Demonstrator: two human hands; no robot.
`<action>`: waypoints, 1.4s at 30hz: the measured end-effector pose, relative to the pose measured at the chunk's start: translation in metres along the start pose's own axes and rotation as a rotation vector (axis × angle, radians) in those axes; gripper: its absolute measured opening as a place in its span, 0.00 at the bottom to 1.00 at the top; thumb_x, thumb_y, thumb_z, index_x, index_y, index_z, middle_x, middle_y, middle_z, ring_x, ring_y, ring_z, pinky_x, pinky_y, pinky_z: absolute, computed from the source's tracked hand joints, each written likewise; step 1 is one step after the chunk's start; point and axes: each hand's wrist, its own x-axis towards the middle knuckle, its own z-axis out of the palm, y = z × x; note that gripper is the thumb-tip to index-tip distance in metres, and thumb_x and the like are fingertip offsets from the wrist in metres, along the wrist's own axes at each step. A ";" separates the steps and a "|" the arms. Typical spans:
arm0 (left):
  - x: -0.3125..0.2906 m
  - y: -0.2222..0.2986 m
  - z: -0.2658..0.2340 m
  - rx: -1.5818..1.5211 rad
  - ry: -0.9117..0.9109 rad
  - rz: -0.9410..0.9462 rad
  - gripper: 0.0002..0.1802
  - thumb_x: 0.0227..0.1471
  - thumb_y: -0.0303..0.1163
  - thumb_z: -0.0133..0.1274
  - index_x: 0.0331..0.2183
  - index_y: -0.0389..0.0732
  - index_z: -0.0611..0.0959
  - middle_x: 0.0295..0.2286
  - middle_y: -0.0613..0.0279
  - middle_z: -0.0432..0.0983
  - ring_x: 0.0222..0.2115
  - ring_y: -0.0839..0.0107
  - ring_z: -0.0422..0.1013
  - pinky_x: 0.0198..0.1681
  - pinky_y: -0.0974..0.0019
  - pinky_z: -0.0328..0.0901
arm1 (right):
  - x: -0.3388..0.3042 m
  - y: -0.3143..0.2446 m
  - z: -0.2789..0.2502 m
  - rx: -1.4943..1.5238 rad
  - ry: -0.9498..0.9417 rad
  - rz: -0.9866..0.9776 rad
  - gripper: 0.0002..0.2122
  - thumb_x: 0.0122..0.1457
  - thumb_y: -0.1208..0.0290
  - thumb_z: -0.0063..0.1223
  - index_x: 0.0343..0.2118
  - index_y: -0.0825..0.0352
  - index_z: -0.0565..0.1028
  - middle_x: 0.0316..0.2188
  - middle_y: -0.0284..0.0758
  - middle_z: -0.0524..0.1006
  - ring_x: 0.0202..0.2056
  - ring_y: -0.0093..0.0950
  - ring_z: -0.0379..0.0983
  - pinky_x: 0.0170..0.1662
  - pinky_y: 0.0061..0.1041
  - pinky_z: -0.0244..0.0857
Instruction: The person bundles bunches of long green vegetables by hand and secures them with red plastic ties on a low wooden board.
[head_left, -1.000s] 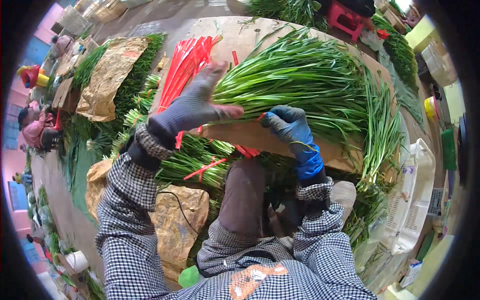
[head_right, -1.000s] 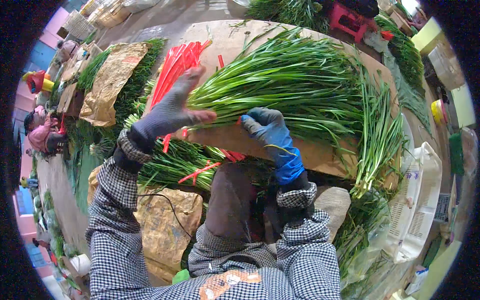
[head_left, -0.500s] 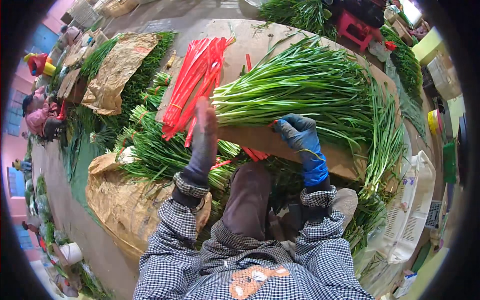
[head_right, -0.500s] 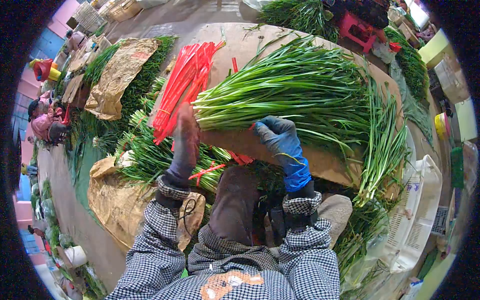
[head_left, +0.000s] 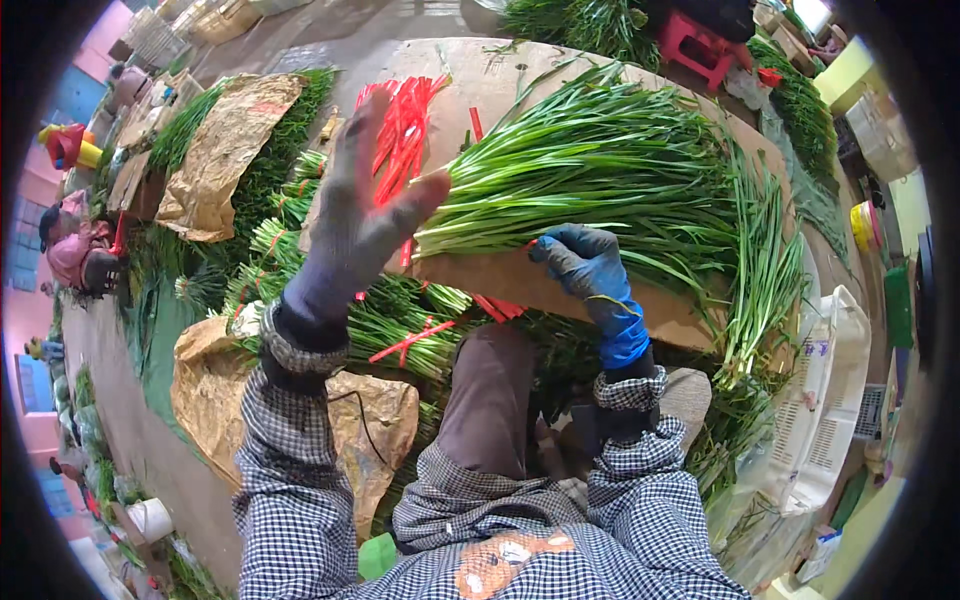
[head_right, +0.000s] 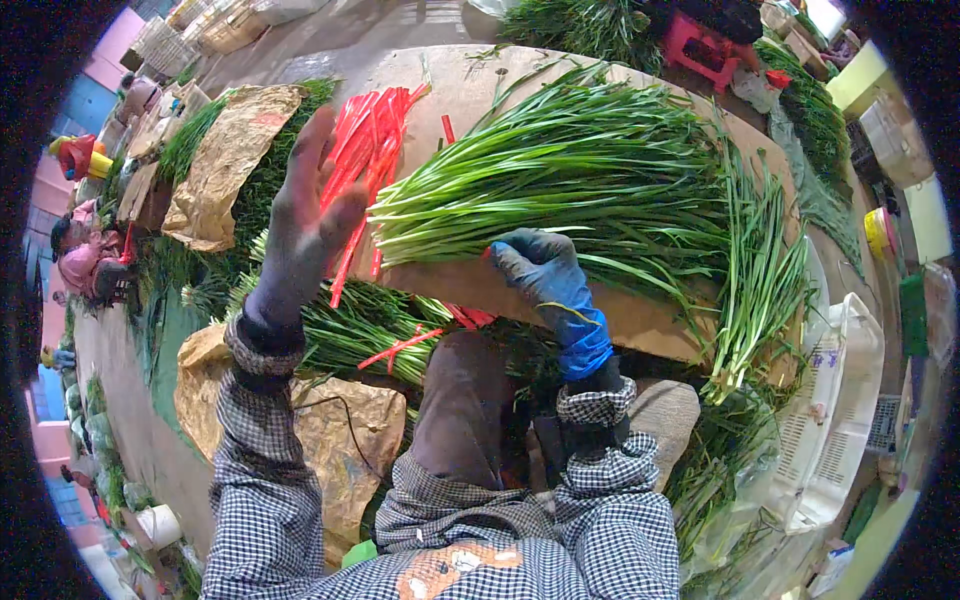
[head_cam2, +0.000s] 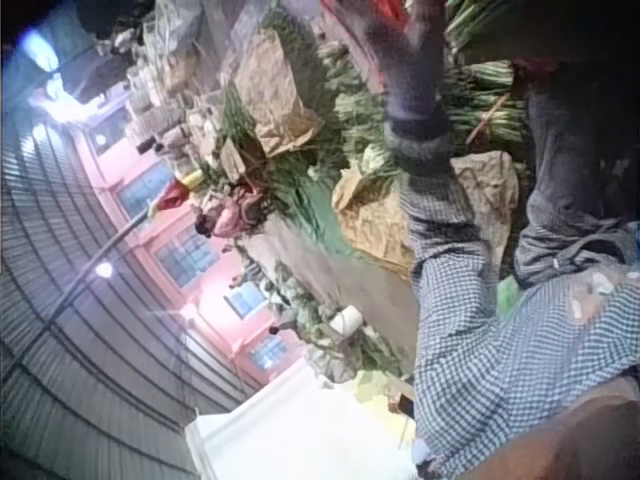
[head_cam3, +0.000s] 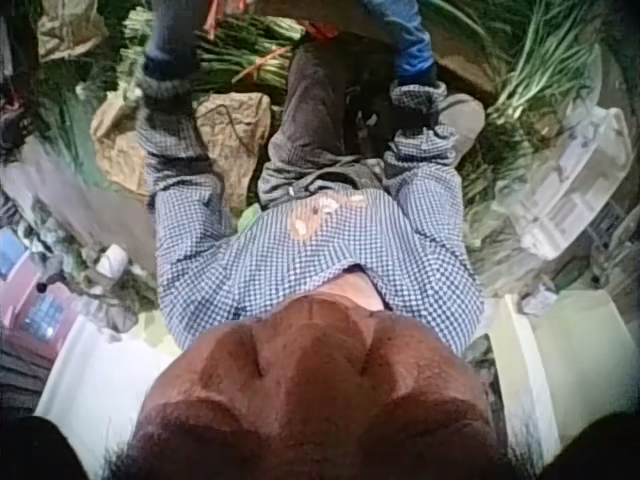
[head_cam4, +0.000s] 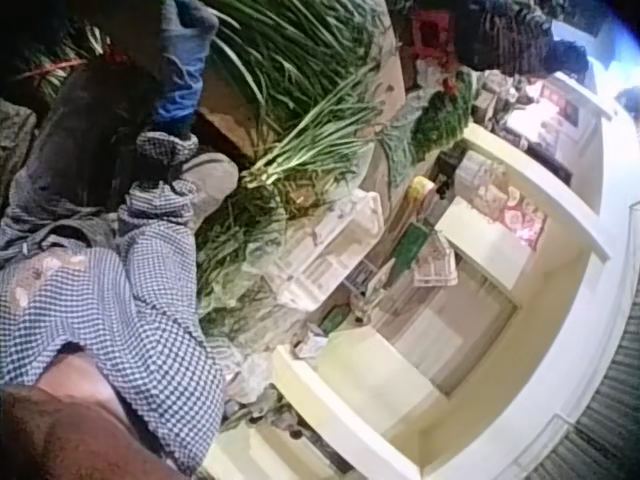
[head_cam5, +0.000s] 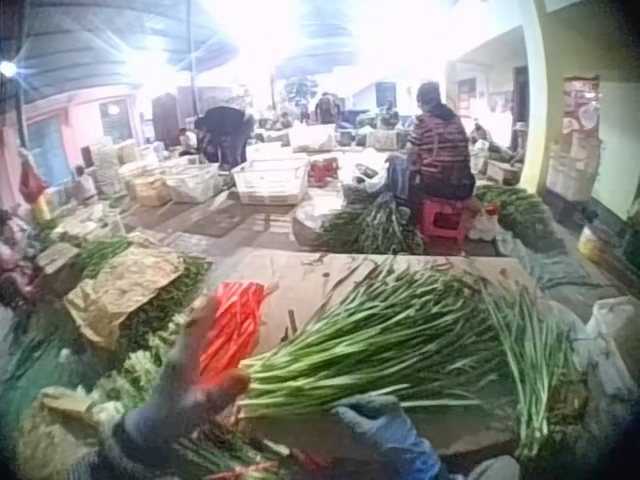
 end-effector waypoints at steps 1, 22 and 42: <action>0.011 0.000 0.000 0.000 0.000 0.003 0.48 0.44 0.55 0.52 0.53 0.28 0.57 0.53 0.41 0.53 0.56 0.54 0.49 0.57 0.60 0.45 | 0.000 -0.003 0.000 0.000 0.002 -0.002 0.06 0.50 0.73 0.54 0.26 0.70 0.76 0.17 0.30 0.73 0.20 0.17 0.66 0.25 0.20 0.62; -0.069 -0.062 0.050 -0.627 0.163 -0.655 0.24 0.48 0.25 0.52 0.48 0.34 0.67 0.27 0.69 0.69 0.24 0.83 0.64 0.27 0.79 0.62 | -0.009 0.004 -0.001 -0.056 -0.025 -0.026 0.06 0.50 0.72 0.54 0.28 0.71 0.76 0.19 0.32 0.73 0.22 0.21 0.67 0.28 0.22 0.62; -0.127 -0.010 -0.079 -0.727 0.461 -0.641 0.28 0.45 0.24 0.47 0.51 0.35 0.63 0.25 0.69 0.68 0.23 0.82 0.63 0.38 0.78 0.65 | -0.013 0.012 -0.004 -0.135 -0.003 -0.018 0.07 0.50 0.72 0.53 0.24 0.72 0.74 0.17 0.35 0.73 0.21 0.23 0.67 0.27 0.23 0.62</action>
